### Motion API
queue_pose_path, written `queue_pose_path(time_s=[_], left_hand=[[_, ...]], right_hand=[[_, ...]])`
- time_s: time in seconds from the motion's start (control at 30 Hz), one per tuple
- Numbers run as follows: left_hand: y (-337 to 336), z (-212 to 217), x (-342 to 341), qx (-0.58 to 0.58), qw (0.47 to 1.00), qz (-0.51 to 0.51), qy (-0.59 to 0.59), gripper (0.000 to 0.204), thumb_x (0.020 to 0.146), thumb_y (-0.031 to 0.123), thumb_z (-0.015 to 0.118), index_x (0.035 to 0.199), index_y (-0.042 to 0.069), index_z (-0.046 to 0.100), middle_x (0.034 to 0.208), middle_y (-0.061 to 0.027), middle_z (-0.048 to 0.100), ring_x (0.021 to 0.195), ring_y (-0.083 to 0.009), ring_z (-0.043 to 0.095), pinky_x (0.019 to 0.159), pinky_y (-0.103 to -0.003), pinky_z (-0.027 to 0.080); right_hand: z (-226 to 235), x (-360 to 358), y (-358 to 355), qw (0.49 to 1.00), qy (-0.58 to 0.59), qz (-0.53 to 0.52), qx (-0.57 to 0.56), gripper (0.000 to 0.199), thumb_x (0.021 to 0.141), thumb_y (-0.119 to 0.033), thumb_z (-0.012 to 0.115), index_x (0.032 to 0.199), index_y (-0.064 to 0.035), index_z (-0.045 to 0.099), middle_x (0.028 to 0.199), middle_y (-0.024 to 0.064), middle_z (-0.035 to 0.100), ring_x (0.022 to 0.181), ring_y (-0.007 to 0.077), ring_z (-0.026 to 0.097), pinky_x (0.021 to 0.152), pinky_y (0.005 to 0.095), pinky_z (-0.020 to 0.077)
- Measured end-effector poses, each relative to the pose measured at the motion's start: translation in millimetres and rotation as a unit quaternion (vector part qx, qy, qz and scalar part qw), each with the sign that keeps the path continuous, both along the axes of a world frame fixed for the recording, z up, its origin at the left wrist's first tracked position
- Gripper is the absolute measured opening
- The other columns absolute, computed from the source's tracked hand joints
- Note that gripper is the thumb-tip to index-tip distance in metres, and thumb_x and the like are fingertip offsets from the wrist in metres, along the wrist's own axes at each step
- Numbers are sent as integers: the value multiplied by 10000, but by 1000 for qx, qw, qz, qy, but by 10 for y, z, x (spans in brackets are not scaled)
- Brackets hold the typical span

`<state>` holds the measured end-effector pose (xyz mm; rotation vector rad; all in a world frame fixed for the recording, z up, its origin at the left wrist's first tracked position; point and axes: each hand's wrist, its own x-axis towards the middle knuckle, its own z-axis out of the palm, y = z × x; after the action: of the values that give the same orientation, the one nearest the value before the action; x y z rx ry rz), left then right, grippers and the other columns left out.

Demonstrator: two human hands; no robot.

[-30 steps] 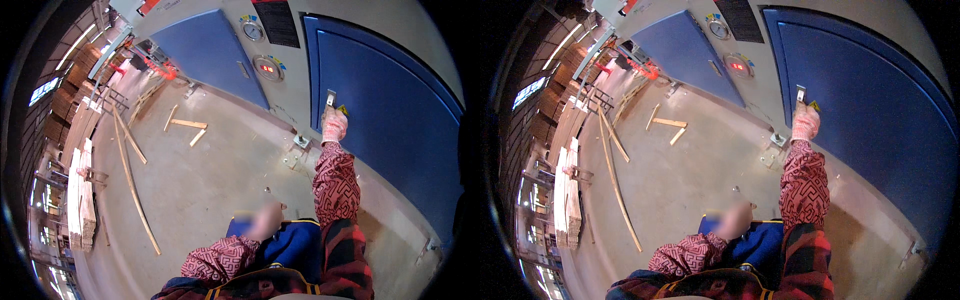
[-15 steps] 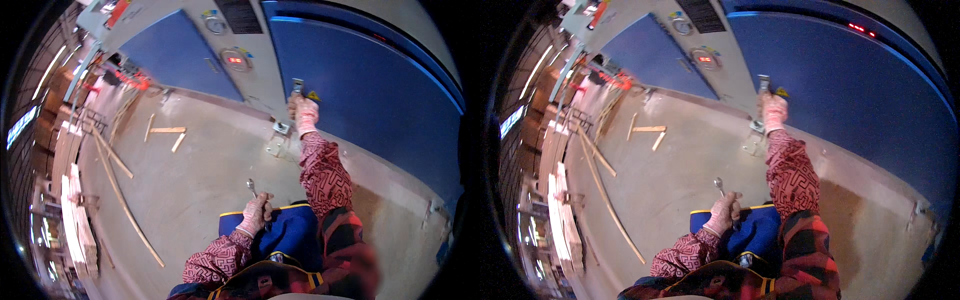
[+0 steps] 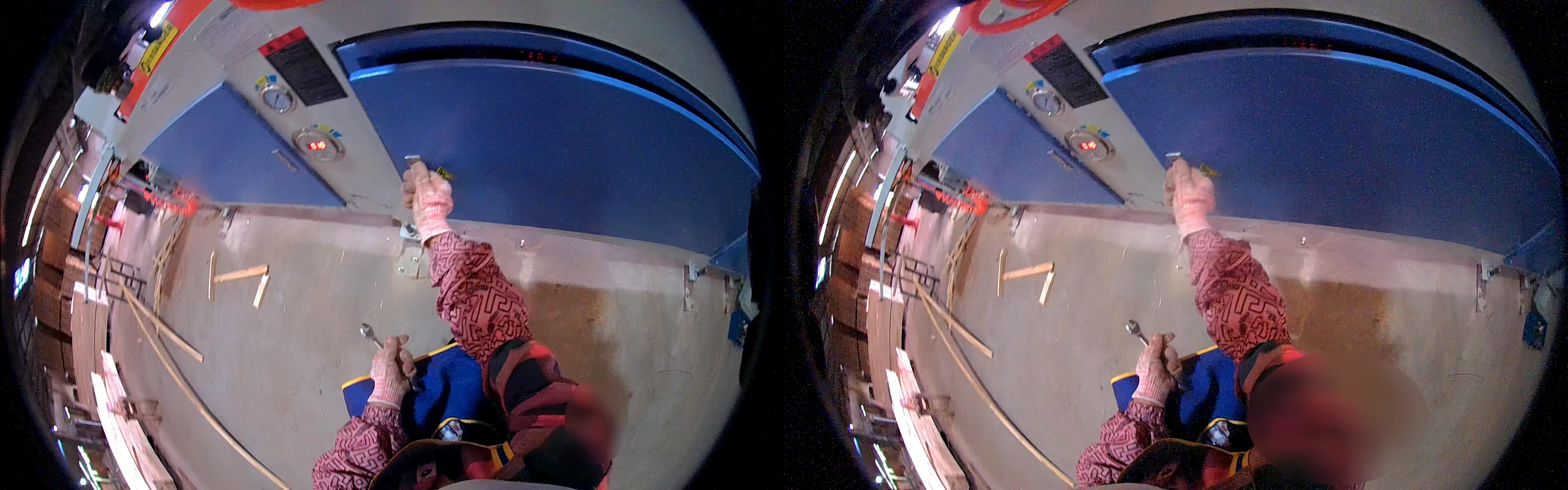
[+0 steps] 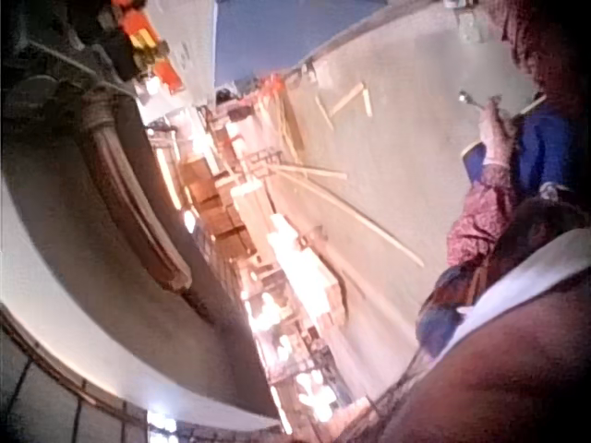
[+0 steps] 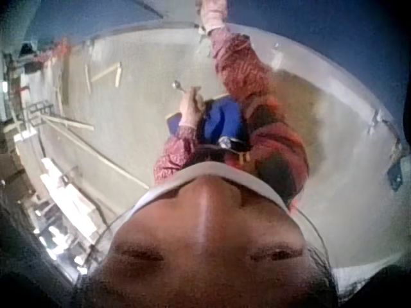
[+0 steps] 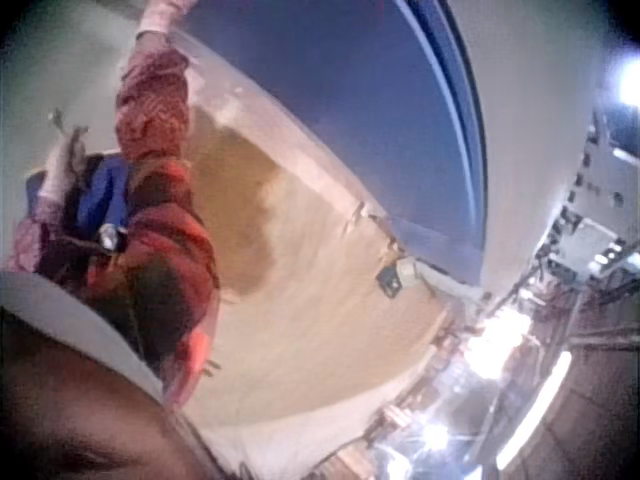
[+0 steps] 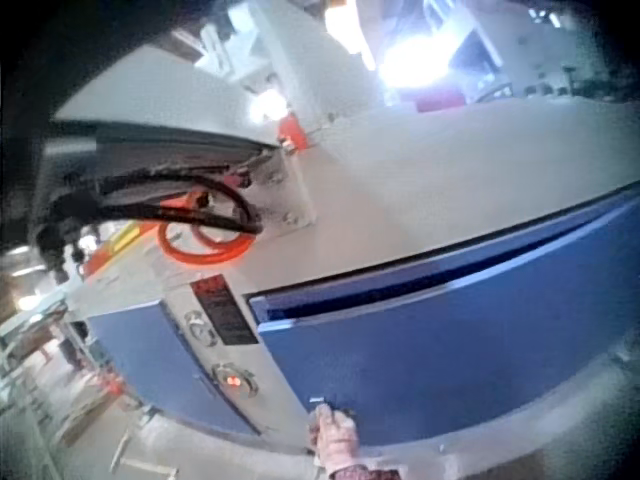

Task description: The person uses a wrench to tighten bolts on a large industrial machine, likely a conveyor or processing unit. They move along the equipment, adjusting various components and opening electrical control panels to inspect the internal wiring and circuitry.

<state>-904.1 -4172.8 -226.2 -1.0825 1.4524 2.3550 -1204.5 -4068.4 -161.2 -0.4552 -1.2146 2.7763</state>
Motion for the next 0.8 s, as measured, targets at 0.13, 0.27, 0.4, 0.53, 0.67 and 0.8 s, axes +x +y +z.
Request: queue_pose_path(time_s=[0.13, 0.27, 0.4, 0.53, 0.67, 0.8], left_hand=[[-137, -44, 38, 32, 998, 58, 1, 382, 939, 388, 554, 1057, 25, 557, 530, -18, 411, 411, -142, 355, 383, -286, 291], [-279, -30, 24, 42, 993, 90, 56, 406, 921, 413, 588, 1058, 31, 561, 548, -1, 405, 440, -125, 371, 409, -268, 296], [-398, 327, -91, -16, 991, 112, 69, 411, 933, 422, 568, 1121, 57, 576, 759, -26, 622, 420, -88, 340, 391, -255, 250], [-278, 904, -218, -131, 973, 84, 171, 429, 938, 400, 565, 1157, 33, 565, 885, -70, 660, 413, -70, 379, 367, -233, 272], [-132, 1158, -257, -227, 950, 108, 188, 311, 925, 362, 576, 840, 64, 557, 584, -25, 504, 385, -82, 362, 349, -254, 249], [-47, 1122, -237, -471, 860, 46, 192, 309, 920, 271, 513, 697, 64, 458, 579, -35, 445, 467, -81, 393, 393, -234, 268]], right_hand=[[11, 244, -101, 999, -3, 9, 39, 343, 886, -329, 657, 807, 2, 608, 643, 34, 555, 493, 120, 514, 404, 259, 389], [-178, 785, -69, 993, 110, 42, 13, 364, 960, -371, 560, 753, -72, 575, 617, -29, 527, 517, 75, 467, 471, 246, 391], [-431, 1508, -255, 998, 42, 55, 10, 256, 964, -303, 559, 894, -63, 611, 715, -13, 582, 557, 93, 523, 484, 245, 426], [-840, 2237, -340, 990, 81, 109, 25, 251, 972, -275, 538, 1018, -43, 624, 753, 7, 602, 632, 97, 560, 514, 258, 434], [-350, 2866, 16, 939, 209, 121, 245, 339, 999, -321, 467, 1030, -14, 606, 766, 18, 594, 615, 93, 508, 503, 267, 405], [-320, 3055, 72, 812, 239, 50, 529, 350, 974, -355, 476, 1066, -54, 629, 845, 50, 627, 658, 127, 557, 543, 278, 453]])
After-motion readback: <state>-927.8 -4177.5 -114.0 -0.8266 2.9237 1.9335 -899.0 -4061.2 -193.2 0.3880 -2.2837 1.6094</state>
